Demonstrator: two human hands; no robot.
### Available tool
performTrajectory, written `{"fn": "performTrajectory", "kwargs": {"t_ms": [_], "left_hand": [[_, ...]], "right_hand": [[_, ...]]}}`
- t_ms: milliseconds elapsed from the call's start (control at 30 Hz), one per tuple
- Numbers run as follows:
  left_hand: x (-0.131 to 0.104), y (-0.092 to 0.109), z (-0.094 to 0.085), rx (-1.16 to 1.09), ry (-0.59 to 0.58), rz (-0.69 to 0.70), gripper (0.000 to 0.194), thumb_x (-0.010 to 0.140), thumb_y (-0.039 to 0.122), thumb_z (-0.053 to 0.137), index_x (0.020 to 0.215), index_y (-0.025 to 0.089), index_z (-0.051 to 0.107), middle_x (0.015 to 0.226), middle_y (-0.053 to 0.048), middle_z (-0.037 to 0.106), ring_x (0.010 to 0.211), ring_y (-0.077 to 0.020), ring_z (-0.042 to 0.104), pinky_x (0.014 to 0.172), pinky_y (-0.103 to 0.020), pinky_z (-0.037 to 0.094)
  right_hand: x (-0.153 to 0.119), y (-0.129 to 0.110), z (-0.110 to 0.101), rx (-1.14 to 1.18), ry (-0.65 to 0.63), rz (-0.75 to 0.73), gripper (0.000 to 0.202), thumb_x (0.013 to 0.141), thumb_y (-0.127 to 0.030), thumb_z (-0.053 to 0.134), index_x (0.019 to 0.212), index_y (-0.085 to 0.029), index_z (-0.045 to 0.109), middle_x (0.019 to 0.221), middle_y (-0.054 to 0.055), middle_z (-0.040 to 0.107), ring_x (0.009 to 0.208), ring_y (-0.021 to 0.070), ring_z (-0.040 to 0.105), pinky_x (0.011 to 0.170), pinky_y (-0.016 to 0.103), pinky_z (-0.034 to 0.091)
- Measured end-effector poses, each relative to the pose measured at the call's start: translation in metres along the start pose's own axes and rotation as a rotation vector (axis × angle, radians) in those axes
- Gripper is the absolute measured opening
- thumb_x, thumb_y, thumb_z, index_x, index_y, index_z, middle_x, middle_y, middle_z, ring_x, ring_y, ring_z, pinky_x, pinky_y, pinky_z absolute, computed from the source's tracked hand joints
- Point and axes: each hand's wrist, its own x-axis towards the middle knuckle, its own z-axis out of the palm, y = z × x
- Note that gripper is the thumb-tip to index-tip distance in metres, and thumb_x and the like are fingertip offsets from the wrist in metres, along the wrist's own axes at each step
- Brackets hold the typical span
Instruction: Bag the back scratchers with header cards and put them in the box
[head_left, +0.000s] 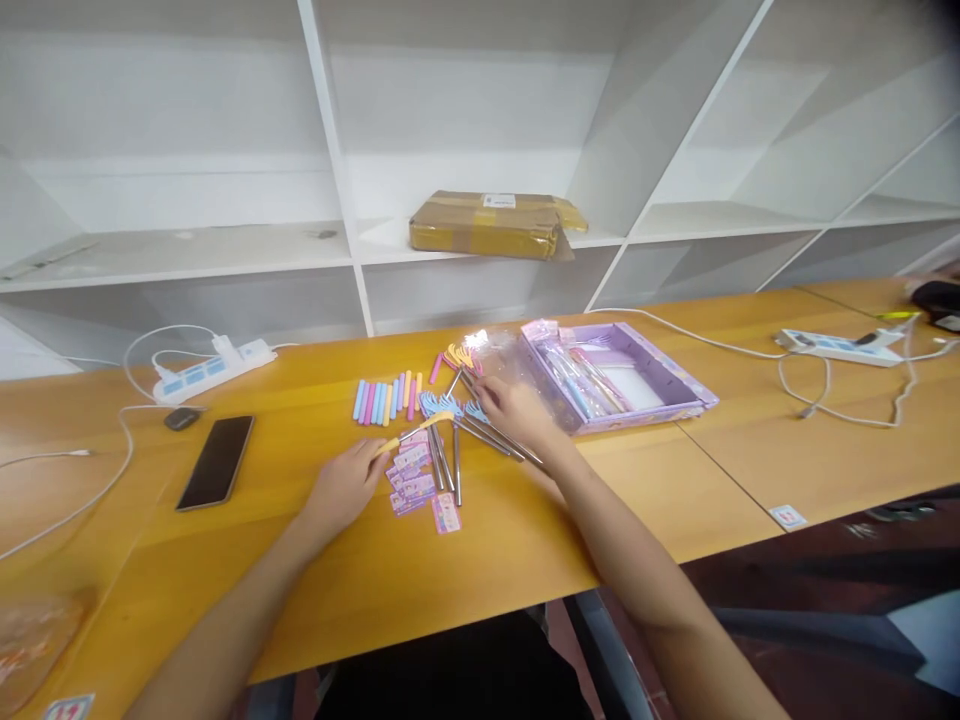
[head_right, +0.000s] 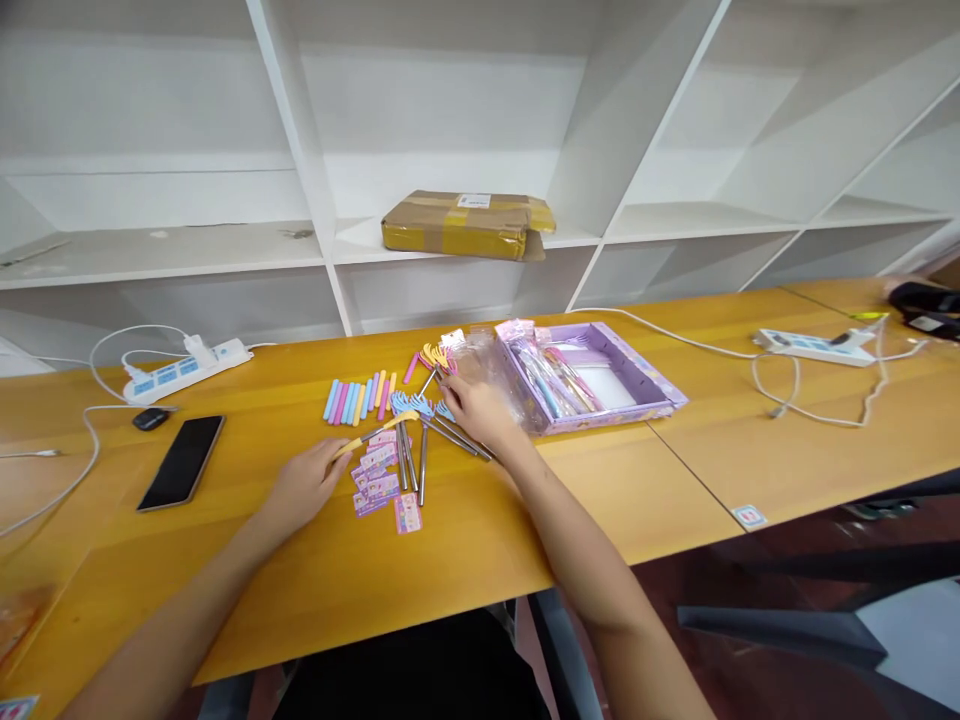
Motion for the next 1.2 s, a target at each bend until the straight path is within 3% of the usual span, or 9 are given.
{"fn": "performTrajectory", "kwargs": {"t_ms": [200,367,500,700,867,933,1033,1200], "left_hand": [[-0.008,-0.012,0.018,0.169,0.007,-0.044,0.036,0.114,0.033,0.033,0.127,0.02,0.064,0.12,-0.011,0.076,0.097,-0.0245,0.075,0.076,-0.032,0.052],[-0.008,-0.012,0.016,0.286,0.016,-0.091,0.039,0.115,0.031,0.028,0.134,0.019,0.06,0.12,-0.012,0.074,0.098,-0.0246,0.074,0.072,-0.031,0.05],[-0.009,-0.01,0.013,0.283,0.01,-0.099,0.039,0.115,0.031,0.028,0.135,0.018,0.06,0.125,-0.014,0.073,0.101,-0.0269,0.074,0.073,-0.033,0.051],[-0.008,-0.008,0.013,0.229,0.0,-0.136,0.037,0.114,0.032,0.032,0.136,0.017,0.059,0.121,-0.015,0.075,0.098,-0.0277,0.075,0.075,-0.033,0.052],[-0.009,-0.006,0.007,0.043,0.051,-0.117,0.048,0.113,0.028,0.031,0.156,0.026,0.05,0.118,-0.011,0.073,0.095,-0.0256,0.073,0.077,-0.033,0.053],[-0.011,-0.003,0.003,-0.072,0.093,-0.048,0.049,0.112,0.025,0.029,0.153,0.029,0.056,0.113,-0.009,0.069,0.097,-0.0231,0.07,0.084,-0.033,0.053],[-0.014,0.005,0.001,-0.262,0.116,-0.002,0.043,0.114,0.034,0.034,0.139,0.026,0.067,0.109,-0.007,0.065,0.099,-0.0219,0.065,0.093,-0.035,0.052],[-0.02,0.022,0.017,-0.545,-0.044,-0.004,0.047,0.106,0.054,0.056,0.141,0.025,0.069,0.115,-0.008,0.064,0.109,-0.0252,0.065,0.102,-0.039,0.053]], "right_hand": [[-0.008,0.022,0.032,-0.082,0.036,0.073,0.033,0.11,-0.033,0.045,0.118,-0.021,0.074,0.104,0.009,0.079,0.087,0.0216,0.07,0.079,0.029,0.046],[-0.003,0.051,0.033,-0.354,0.179,0.238,0.036,0.108,-0.032,0.045,0.123,-0.008,0.067,0.124,0.025,0.068,0.105,0.031,0.064,0.089,0.038,0.045],[-0.005,0.066,0.033,-0.416,0.083,0.362,0.036,0.106,-0.035,0.051,0.118,-0.004,0.066,0.114,0.027,0.07,0.114,0.0374,0.061,0.093,0.042,0.044],[-0.004,0.068,0.031,-0.359,0.084,0.406,0.027,0.104,-0.021,0.048,0.11,-0.006,0.07,0.108,0.024,0.073,0.105,0.0315,0.068,0.085,0.036,0.046],[0.001,0.073,0.021,-0.312,0.167,0.469,0.033,0.105,-0.018,0.043,0.116,-0.01,0.073,0.109,0.02,0.074,0.095,0.0266,0.07,0.08,0.034,0.048],[0.001,0.068,0.02,-0.224,0.277,0.409,0.036,0.106,-0.02,0.043,0.124,-0.012,0.073,0.114,0.019,0.072,0.096,0.0264,0.07,0.085,0.036,0.052],[-0.002,0.043,0.027,0.016,0.437,0.167,0.035,0.105,-0.023,0.049,0.128,-0.015,0.074,0.112,0.015,0.07,0.095,0.025,0.068,0.092,0.04,0.056],[-0.031,-0.035,0.055,0.318,0.394,-0.41,0.04,0.104,-0.016,0.056,0.141,-0.024,0.067,0.11,0.011,0.069,0.098,0.0226,0.069,0.086,0.036,0.062]]}}
